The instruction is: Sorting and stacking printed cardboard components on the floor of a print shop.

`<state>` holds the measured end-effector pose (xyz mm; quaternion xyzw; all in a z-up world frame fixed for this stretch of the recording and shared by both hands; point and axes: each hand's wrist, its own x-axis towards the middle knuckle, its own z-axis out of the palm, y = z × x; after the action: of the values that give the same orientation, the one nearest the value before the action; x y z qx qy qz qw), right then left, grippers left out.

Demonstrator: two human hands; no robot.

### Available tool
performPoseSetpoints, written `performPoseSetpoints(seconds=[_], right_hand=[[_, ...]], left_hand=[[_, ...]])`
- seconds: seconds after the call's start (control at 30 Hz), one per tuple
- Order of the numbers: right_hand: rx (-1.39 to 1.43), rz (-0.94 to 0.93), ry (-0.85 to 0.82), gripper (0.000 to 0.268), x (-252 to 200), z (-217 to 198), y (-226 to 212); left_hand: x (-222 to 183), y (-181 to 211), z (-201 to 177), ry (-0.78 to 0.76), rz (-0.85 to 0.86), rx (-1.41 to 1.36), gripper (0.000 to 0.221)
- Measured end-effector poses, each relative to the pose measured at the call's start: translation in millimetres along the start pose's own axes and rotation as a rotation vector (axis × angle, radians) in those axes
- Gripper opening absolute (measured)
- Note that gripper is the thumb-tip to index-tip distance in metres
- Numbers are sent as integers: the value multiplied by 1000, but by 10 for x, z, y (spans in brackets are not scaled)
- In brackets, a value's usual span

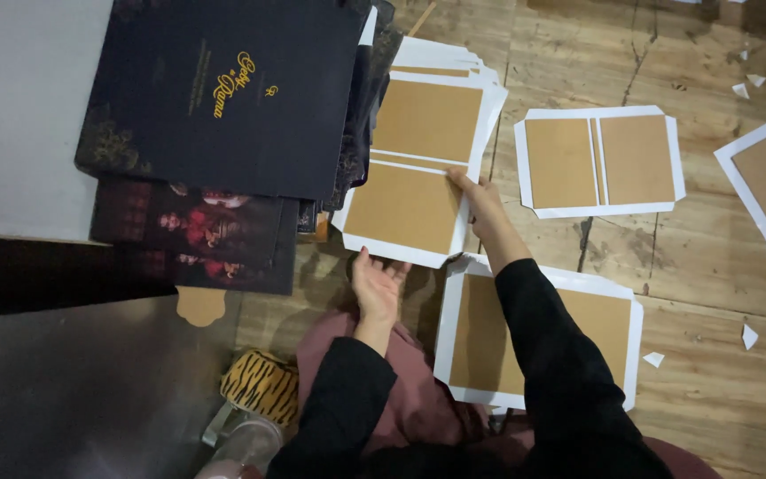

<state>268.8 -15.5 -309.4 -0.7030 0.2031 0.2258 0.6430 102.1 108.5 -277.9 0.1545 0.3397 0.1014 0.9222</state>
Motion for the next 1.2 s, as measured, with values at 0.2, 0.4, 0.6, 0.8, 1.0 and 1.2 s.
performPoseSetpoints(seconds=[0.2, 0.4, 0.6, 0.8, 1.0, 1.2], right_hand=[[-14, 13, -64, 77, -86, -53, 33], [24, -221, 91, 41, -1134, -21, -385], [58, -422, 188, 19, -1949, -546, 173], [381, -245, 432, 23, -2875, -1113, 921], [1156, -611, 130, 29, -3662, -1963, 1236], [1045, -521, -49, 112, -3946, -2783, 1072]], left_hand=[[-4, -19, -5, 97, 66, 77, 43], [-173, 104, 61, 64, -73, -18, 52], [-587, 132, 32, 100, -93, 101, 53], [-1324, -69, -235, -176, 48, 613, 43], [-1598, -227, -399, -411, 12, 604, 34], [-1538, 163, -513, -606, -171, 706, 60]])
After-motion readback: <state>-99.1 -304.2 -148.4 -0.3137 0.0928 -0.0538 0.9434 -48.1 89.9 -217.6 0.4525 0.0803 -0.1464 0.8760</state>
